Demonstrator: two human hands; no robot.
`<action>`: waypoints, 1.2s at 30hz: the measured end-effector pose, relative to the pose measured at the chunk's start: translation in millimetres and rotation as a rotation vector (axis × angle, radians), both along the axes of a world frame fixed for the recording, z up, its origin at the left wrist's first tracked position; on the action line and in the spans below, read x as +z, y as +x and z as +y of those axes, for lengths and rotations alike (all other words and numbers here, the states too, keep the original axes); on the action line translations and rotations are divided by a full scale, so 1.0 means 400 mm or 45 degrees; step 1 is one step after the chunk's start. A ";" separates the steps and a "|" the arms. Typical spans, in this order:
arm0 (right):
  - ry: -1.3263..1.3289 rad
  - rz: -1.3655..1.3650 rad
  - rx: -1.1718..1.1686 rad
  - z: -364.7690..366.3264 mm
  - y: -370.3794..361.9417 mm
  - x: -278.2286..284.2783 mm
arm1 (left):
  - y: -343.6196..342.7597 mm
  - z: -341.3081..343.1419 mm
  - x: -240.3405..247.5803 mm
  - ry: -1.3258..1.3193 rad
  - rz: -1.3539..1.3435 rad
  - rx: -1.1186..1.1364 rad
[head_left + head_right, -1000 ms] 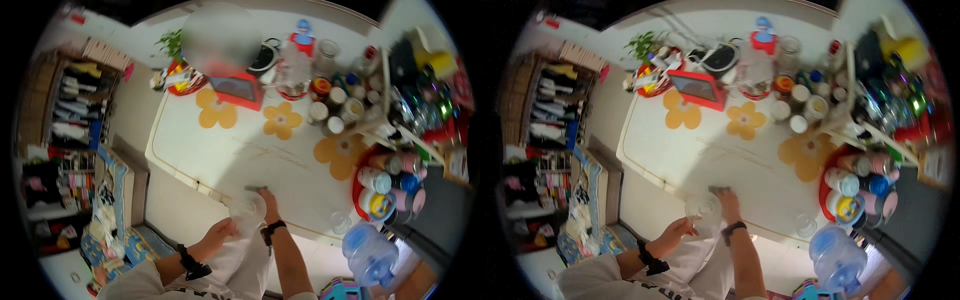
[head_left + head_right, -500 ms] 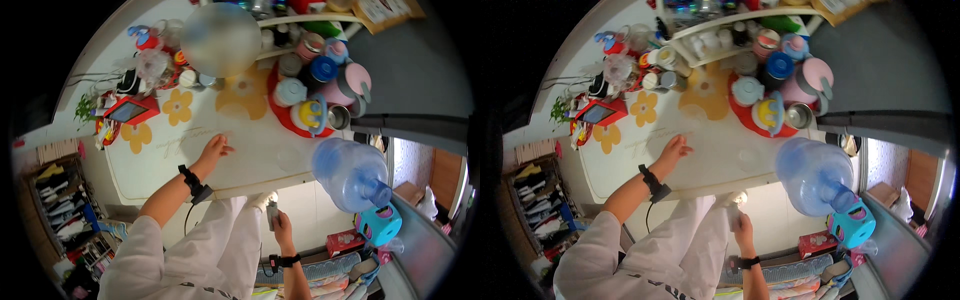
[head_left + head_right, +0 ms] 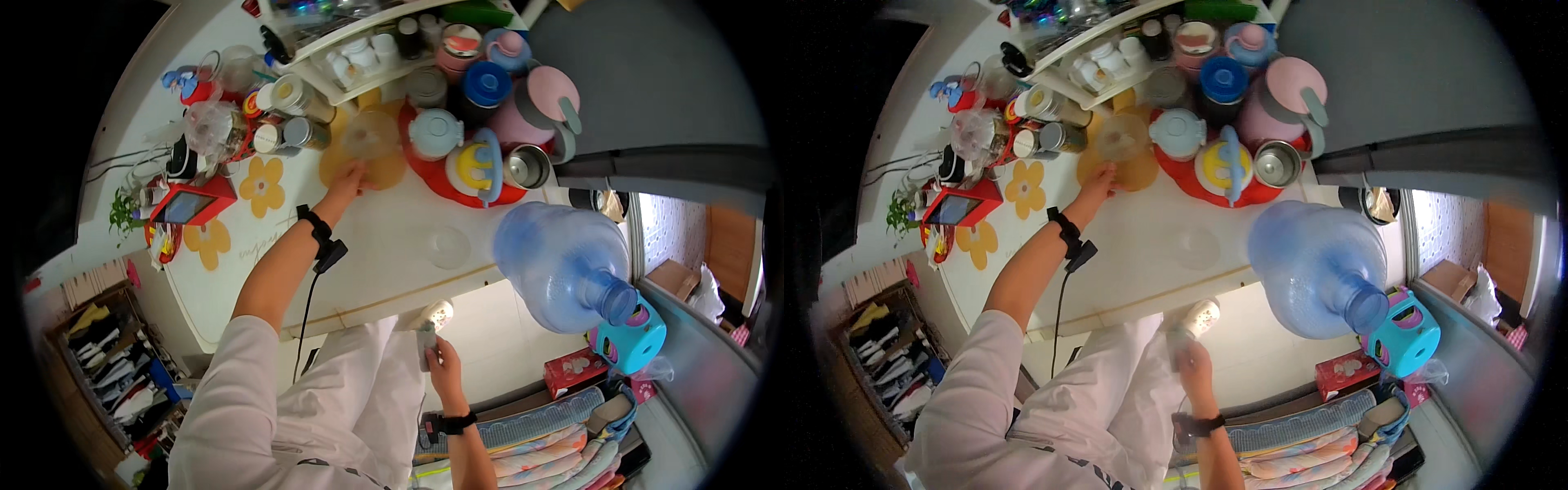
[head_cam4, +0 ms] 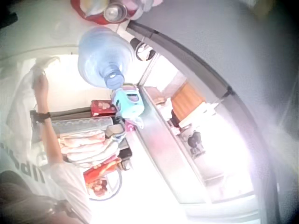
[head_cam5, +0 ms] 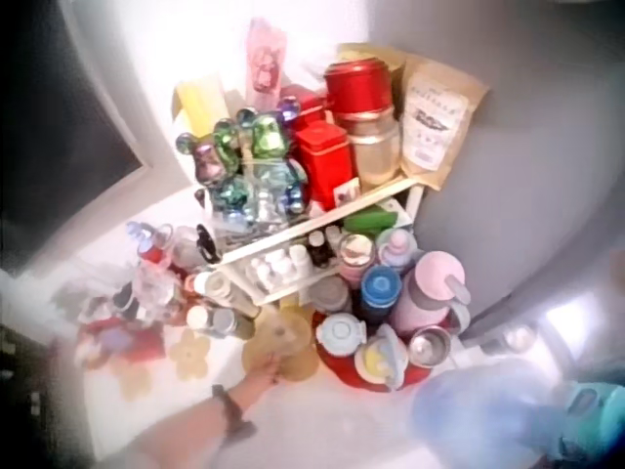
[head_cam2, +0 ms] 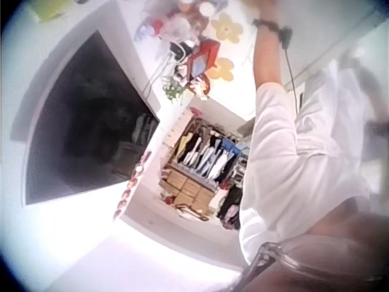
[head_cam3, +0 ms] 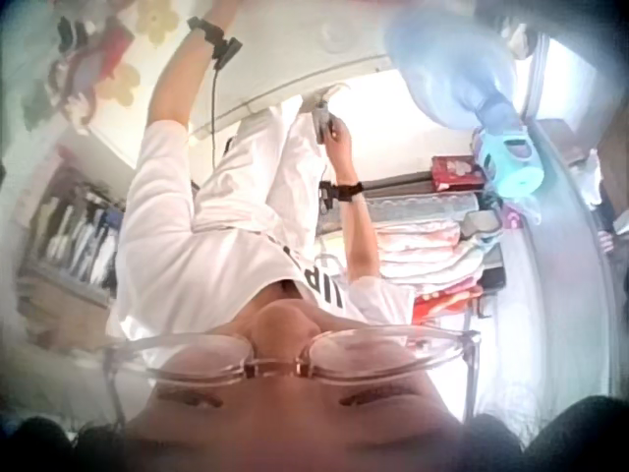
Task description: The person washes a cloth in a sink and wipes down a table and several small containers.
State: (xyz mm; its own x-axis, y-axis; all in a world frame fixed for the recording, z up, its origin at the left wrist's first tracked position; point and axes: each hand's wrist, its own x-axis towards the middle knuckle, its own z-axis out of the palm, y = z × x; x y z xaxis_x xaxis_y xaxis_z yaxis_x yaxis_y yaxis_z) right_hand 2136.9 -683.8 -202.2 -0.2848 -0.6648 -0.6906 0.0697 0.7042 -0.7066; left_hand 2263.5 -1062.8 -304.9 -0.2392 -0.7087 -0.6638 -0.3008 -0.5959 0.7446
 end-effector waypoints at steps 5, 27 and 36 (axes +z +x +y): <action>-0.102 0.142 0.259 -0.187 0.062 -0.011 | 0.053 0.003 -0.102 -0.101 0.051 -0.115; -0.102 1.140 0.072 -0.855 0.232 -0.298 | 0.668 0.519 0.222 -0.293 -0.341 0.245; -0.288 1.278 -0.059 -0.917 0.247 -0.328 | 0.556 0.607 0.262 -0.135 -0.182 0.378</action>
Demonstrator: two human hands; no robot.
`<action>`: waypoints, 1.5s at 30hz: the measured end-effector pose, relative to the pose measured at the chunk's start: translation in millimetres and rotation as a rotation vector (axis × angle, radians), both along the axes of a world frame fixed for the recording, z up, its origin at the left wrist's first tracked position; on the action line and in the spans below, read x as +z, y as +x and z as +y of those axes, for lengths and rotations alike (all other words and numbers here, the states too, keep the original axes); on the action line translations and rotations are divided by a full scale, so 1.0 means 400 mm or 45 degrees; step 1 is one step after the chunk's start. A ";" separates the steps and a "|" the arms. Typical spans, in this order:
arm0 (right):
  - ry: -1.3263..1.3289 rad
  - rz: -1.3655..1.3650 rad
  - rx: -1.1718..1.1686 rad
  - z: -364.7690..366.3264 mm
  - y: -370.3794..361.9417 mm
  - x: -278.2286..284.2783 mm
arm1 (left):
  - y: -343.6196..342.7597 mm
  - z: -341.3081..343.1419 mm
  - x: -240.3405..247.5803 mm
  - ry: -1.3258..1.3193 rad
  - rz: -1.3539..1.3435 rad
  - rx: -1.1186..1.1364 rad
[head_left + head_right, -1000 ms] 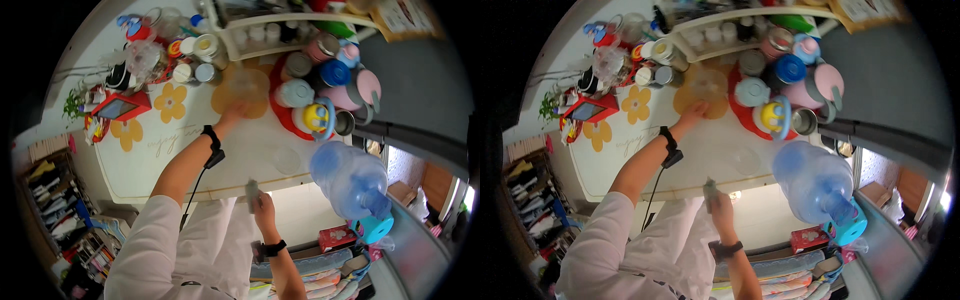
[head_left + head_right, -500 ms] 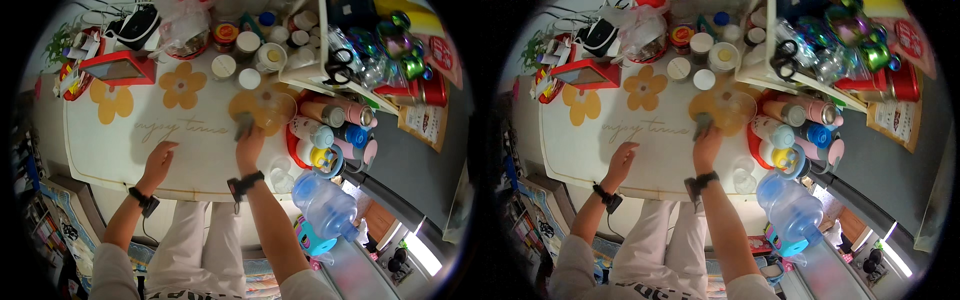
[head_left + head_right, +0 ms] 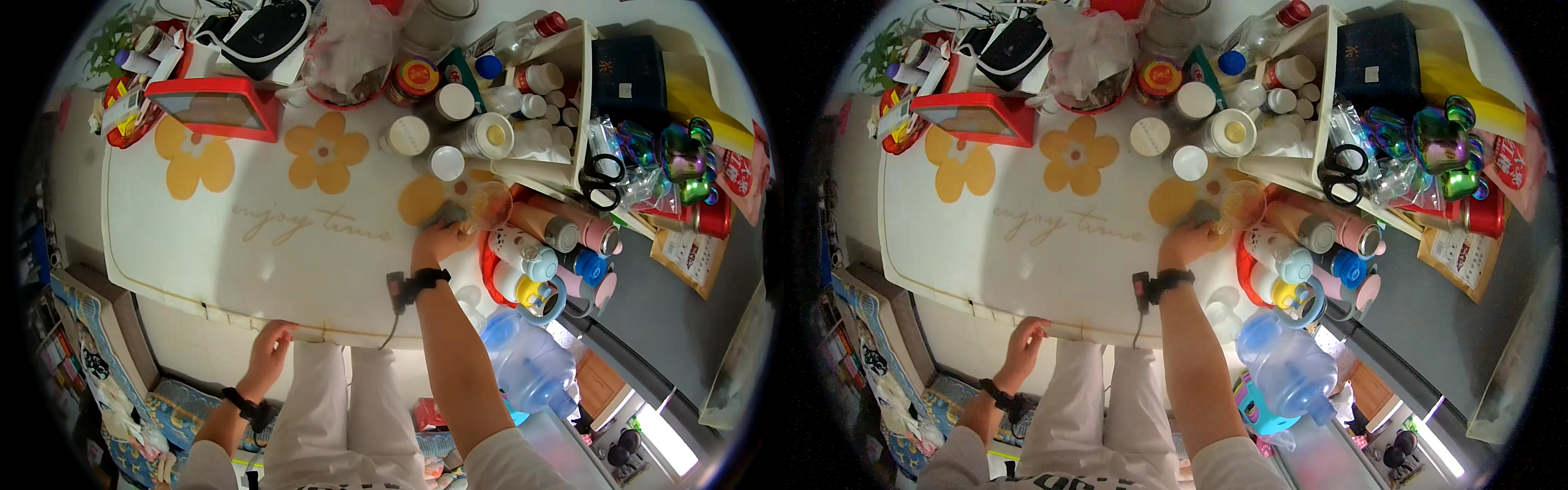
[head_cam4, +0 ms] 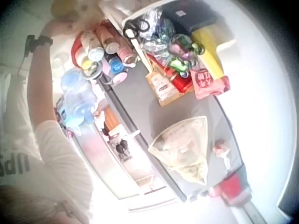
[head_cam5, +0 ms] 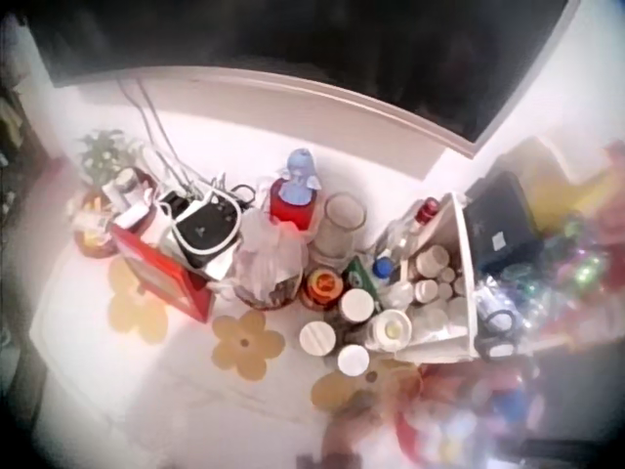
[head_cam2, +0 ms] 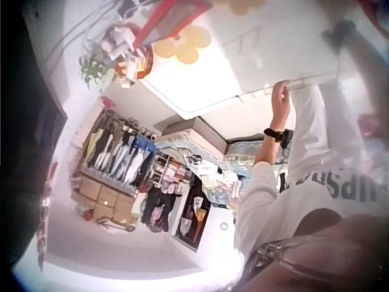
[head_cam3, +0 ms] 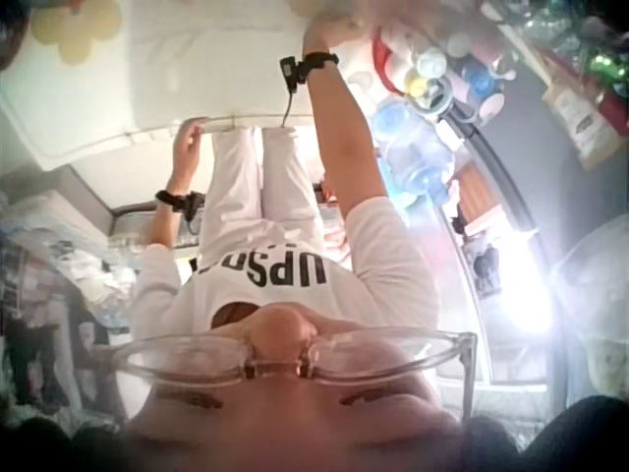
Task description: The person washes a cloth in a sink and wipes down a table and several small containers.
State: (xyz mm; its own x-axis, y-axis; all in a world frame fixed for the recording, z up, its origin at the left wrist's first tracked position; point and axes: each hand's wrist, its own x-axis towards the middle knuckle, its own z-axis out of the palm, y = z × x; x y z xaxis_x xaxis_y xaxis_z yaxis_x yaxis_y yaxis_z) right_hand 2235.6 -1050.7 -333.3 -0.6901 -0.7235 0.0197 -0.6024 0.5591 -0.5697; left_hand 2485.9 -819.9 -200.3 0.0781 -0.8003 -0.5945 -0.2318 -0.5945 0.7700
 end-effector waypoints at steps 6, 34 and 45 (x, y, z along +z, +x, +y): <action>-0.013 -0.276 -0.122 -0.012 0.025 -0.010 | -0.082 -0.007 0.004 0.097 0.190 0.038; 0.249 0.076 1.706 0.218 0.107 0.006 | -0.168 0.024 0.079 0.053 -0.017 -0.014; 0.095 -0.051 0.835 0.119 0.009 0.061 | -0.173 0.209 0.239 0.084 -0.095 -0.024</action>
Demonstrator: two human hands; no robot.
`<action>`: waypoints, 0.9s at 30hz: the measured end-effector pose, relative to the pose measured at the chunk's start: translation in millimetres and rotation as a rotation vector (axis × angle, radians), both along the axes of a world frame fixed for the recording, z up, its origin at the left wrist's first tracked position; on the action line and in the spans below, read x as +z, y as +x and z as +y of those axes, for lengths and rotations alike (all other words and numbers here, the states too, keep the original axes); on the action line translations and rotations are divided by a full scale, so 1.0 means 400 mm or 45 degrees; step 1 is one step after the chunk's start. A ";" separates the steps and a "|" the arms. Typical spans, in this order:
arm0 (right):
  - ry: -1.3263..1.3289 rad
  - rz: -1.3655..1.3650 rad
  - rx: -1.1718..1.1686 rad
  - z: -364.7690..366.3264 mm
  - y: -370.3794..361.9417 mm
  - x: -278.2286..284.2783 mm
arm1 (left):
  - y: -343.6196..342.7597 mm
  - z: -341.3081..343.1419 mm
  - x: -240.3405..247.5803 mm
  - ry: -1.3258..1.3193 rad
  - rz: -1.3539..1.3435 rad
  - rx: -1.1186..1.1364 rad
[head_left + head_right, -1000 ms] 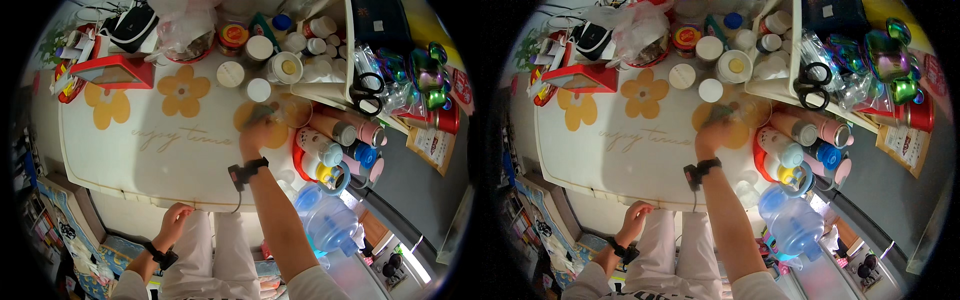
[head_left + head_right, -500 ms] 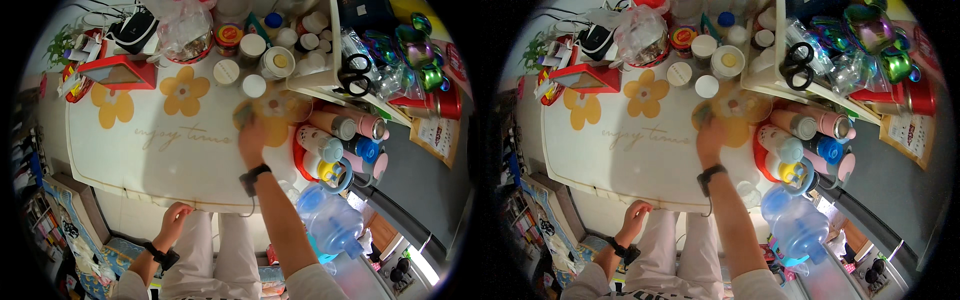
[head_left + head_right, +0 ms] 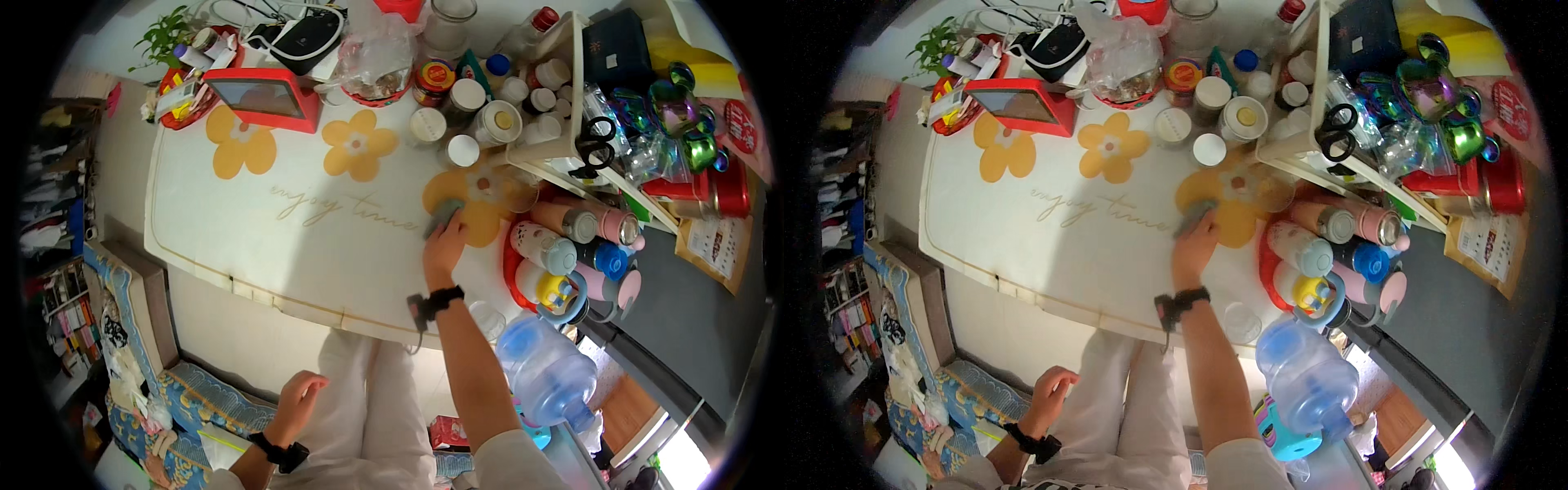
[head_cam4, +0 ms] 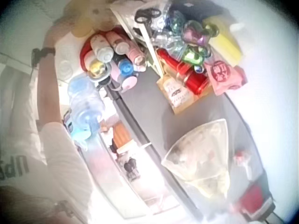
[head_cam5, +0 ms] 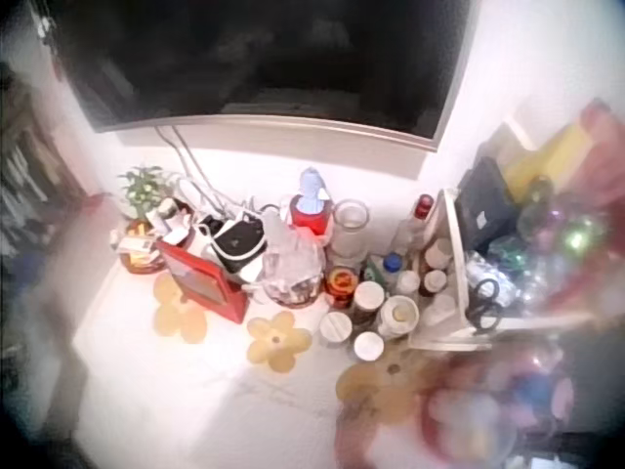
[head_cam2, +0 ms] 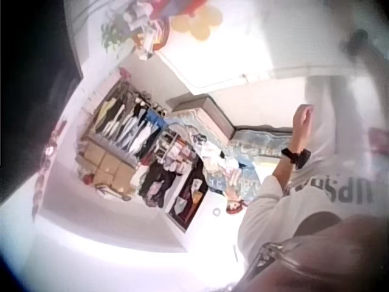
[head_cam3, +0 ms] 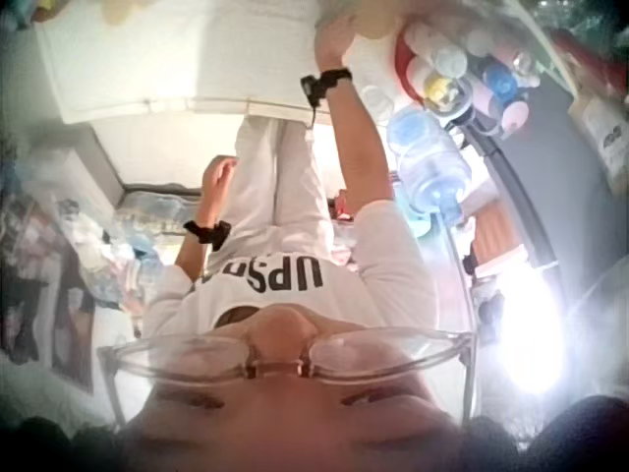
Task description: The person washes a cloth in a sink and wipes down a table and several small containers.
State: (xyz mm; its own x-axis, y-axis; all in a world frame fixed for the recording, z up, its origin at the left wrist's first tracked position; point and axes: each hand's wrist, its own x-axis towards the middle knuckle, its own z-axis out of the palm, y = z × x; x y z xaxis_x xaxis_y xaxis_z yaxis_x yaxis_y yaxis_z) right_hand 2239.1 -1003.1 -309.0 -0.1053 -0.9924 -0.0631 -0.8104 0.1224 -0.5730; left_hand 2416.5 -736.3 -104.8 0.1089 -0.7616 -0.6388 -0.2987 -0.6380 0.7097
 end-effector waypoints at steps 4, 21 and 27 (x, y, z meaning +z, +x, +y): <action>0.056 0.168 -0.090 -0.112 -0.002 -0.021 | 0.044 0.037 -0.020 0.035 0.048 0.116; 0.167 0.258 0.150 0.072 0.253 -0.070 | 0.658 0.055 -0.037 -0.030 -0.161 0.022; 0.506 0.027 0.826 0.200 0.524 0.015 | 0.654 0.046 -0.062 0.053 0.097 -0.213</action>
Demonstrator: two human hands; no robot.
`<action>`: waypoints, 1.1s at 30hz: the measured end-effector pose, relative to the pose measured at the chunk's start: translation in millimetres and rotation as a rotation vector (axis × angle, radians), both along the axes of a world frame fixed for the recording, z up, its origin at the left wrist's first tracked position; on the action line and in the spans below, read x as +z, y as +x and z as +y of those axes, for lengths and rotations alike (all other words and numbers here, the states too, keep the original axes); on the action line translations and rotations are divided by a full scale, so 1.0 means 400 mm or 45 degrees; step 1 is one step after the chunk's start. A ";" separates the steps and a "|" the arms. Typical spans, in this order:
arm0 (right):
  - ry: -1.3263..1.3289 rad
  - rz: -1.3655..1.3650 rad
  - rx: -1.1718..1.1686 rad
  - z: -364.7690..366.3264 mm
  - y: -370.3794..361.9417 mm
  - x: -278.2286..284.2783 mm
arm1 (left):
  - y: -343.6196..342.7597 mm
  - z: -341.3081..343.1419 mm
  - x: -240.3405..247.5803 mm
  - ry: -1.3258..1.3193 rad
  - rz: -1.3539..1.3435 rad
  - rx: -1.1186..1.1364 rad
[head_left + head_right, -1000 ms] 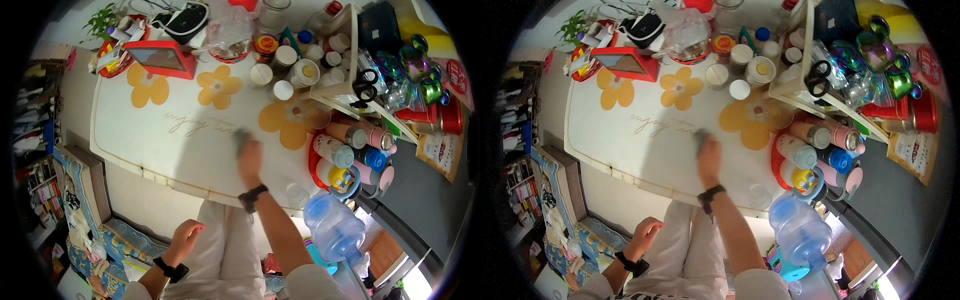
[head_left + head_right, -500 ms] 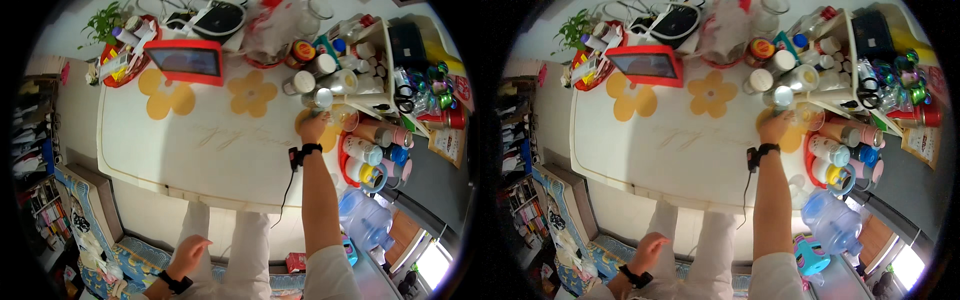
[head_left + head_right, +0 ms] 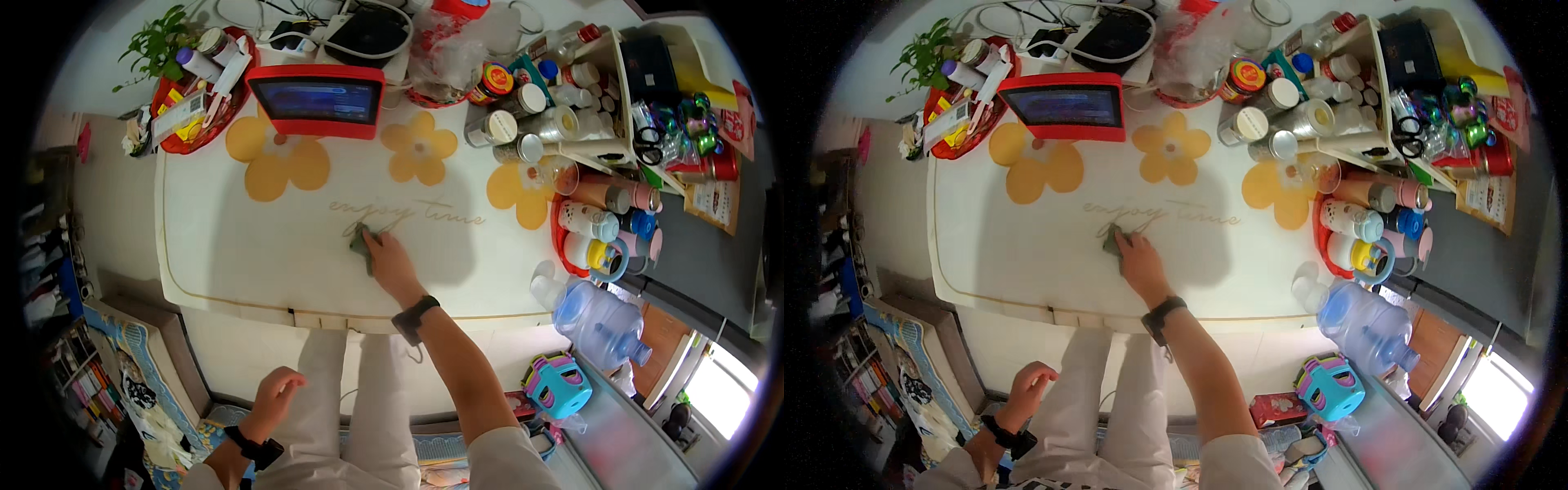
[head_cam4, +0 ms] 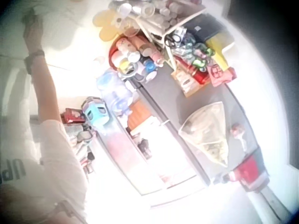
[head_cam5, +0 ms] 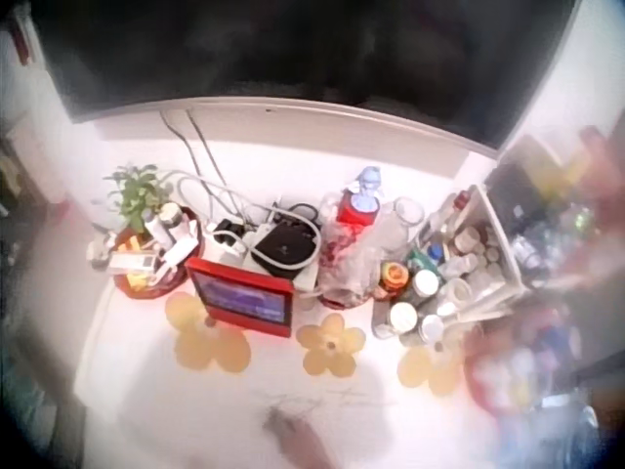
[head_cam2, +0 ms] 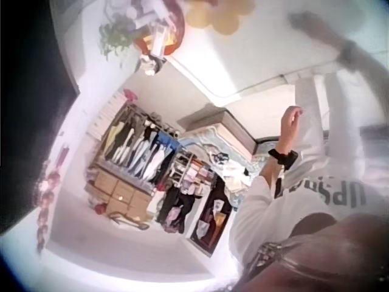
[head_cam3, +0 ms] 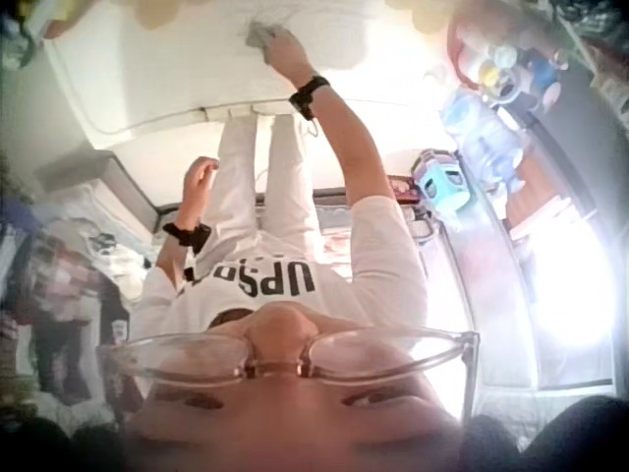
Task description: The person washes a cloth in a sink and wipes down a table and several small containers.
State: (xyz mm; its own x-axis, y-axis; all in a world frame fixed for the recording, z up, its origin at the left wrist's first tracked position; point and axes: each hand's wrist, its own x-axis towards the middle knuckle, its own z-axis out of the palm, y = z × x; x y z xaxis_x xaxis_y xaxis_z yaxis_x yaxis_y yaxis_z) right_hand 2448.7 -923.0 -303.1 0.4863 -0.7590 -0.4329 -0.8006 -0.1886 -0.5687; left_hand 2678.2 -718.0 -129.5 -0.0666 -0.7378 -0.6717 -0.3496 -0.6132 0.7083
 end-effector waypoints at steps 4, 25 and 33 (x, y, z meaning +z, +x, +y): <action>-0.428 -0.067 -0.596 -0.085 -0.114 -0.021 | -0.023 -0.018 0.024 0.096 -0.020 -0.006; -0.609 0.022 -0.733 -0.404 -0.101 -0.101 | -0.120 -0.008 0.027 0.209 -0.050 0.243; -0.486 -0.267 -0.690 -0.369 -0.170 -0.004 | -0.141 -0.028 0.030 0.152 -0.049 0.285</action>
State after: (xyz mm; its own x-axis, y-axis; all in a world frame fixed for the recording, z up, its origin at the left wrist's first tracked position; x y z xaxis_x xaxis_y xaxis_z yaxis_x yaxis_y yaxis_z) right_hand 2380.5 -1070.4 -304.8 0.0400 -0.9989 -0.0257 -0.7186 -0.0109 -0.6954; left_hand 2621.6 -729.1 -117.5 0.1166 -0.6466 -0.7538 -0.2211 -0.7569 0.6150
